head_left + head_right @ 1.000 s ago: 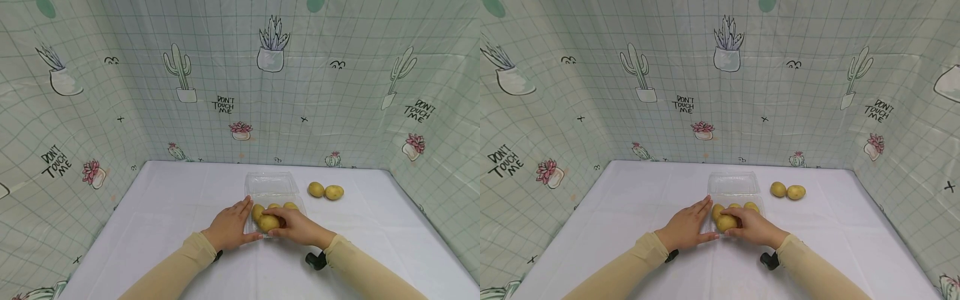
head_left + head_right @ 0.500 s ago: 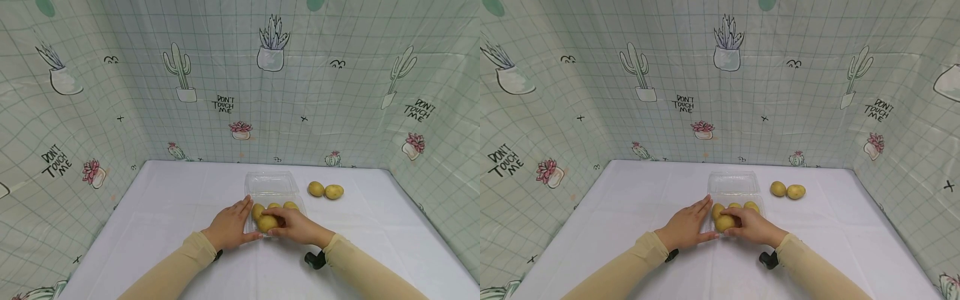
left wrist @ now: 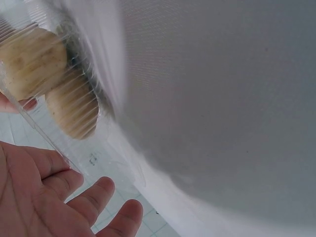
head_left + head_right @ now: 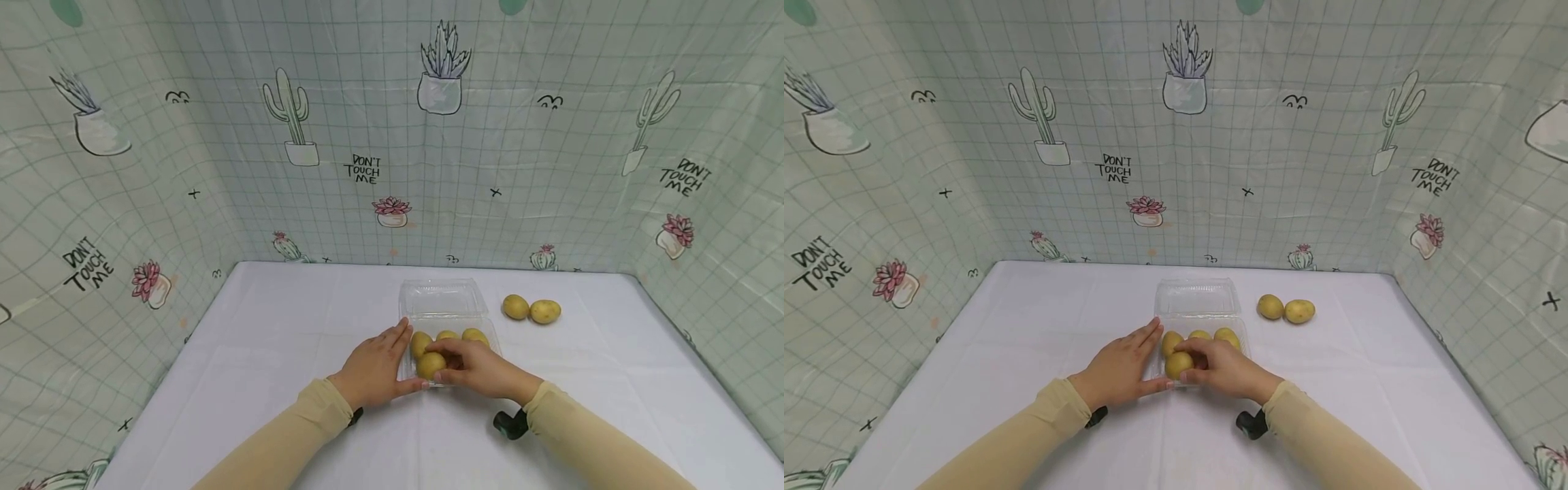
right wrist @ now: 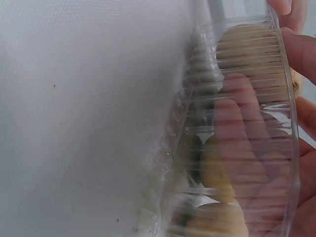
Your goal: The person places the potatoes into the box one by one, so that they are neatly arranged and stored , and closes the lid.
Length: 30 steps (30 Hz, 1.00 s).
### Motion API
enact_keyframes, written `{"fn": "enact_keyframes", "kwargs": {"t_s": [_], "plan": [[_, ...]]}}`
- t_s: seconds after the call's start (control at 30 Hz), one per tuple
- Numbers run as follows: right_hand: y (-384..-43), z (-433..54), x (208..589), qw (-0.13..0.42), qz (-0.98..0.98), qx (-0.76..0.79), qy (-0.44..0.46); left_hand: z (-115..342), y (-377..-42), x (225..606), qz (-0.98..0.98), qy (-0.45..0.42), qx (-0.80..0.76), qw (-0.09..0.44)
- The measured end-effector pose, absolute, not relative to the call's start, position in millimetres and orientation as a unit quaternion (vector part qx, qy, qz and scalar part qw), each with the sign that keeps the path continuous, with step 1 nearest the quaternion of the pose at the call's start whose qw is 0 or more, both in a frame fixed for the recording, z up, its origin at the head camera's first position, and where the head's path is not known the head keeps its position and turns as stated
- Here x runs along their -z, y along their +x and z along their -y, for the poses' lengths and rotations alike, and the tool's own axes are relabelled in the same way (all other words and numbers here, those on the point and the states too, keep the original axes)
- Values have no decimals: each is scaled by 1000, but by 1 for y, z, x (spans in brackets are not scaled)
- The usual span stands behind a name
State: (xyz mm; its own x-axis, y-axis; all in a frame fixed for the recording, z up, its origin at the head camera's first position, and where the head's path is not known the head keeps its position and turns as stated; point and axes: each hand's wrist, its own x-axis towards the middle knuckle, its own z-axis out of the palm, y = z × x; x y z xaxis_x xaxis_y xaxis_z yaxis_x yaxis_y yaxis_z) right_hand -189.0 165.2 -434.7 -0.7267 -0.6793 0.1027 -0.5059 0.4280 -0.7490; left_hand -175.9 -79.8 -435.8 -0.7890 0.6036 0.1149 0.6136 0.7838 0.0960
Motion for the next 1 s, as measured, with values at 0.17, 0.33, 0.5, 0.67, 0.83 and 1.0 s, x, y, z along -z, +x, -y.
{"fn": "enact_keyframes", "kwargs": {"t_s": [0.17, 0.33, 0.5, 0.67, 0.83, 1.0], "plan": [[-190, -163, 434, 98, -836, 407, -355, 79, -177, 435, 946, -318, 56, 34], [-190, -162, 434, 89, -839, 410, -347, 79, -176, 434, 945, -319, 60, 37], [-188, -162, 434, 98, -841, 405, -345, 79, -174, 433, 944, -321, 66, 39], [-188, -160, 434, 87, -847, 390, -350, 79, -174, 433, 944, -320, 67, 40], [-188, -158, 435, 75, -850, 378, -358, 79, -174, 434, 944, -320, 66, 43], [-188, -157, 435, 72, -849, 374, -367, 79, -174, 434, 944, -320, 63, 46]]}}
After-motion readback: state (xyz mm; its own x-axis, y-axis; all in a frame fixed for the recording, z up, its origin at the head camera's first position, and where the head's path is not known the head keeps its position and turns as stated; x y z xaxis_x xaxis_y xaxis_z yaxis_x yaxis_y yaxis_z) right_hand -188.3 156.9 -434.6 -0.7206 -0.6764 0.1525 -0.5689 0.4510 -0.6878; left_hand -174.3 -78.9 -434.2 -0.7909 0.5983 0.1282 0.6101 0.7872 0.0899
